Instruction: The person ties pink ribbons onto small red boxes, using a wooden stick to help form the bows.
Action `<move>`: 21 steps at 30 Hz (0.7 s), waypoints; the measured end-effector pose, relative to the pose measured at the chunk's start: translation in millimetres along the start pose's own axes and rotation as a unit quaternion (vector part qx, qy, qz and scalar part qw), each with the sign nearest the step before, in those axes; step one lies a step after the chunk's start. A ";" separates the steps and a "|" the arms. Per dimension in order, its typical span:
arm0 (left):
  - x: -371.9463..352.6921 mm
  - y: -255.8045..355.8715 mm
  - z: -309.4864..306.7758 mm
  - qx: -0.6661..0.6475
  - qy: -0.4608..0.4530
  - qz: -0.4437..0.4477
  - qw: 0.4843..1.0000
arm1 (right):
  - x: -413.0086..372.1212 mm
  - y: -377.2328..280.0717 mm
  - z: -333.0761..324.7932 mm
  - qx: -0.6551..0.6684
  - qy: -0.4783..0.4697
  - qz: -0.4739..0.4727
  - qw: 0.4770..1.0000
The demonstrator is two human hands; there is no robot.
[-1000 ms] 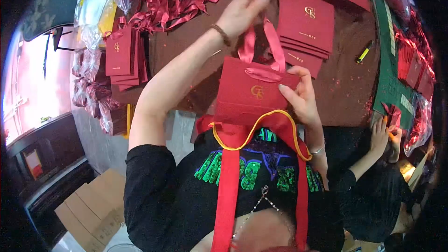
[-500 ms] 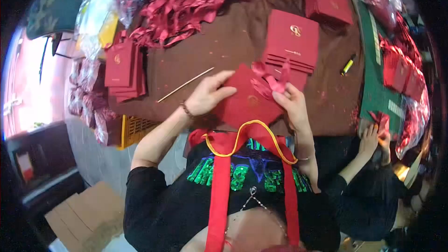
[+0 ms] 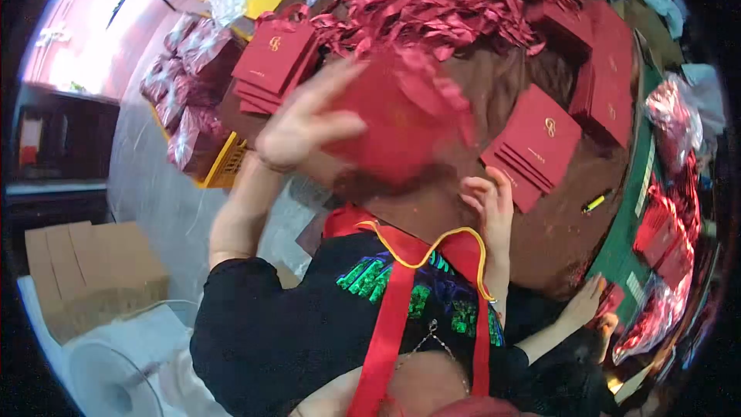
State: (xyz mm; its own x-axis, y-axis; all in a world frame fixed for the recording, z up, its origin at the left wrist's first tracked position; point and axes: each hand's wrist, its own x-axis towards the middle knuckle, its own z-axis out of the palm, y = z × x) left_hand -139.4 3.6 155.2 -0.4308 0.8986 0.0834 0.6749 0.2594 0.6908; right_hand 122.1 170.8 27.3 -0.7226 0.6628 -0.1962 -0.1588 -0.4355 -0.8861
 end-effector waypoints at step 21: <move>43.9 -153.8 9.6 0.531 0.066 -0.180 0.825 | -6.9 -7.7 -52.0 -0.095 0.172 -0.046 0.979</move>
State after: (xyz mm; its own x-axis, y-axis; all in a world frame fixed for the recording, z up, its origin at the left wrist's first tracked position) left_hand -256.3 6.5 45.8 -0.7325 0.6670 0.1363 0.6029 0.7286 -0.3251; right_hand 163.4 201.3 13.7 -0.4368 0.8740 -0.2128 -0.0601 -0.2643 -0.9626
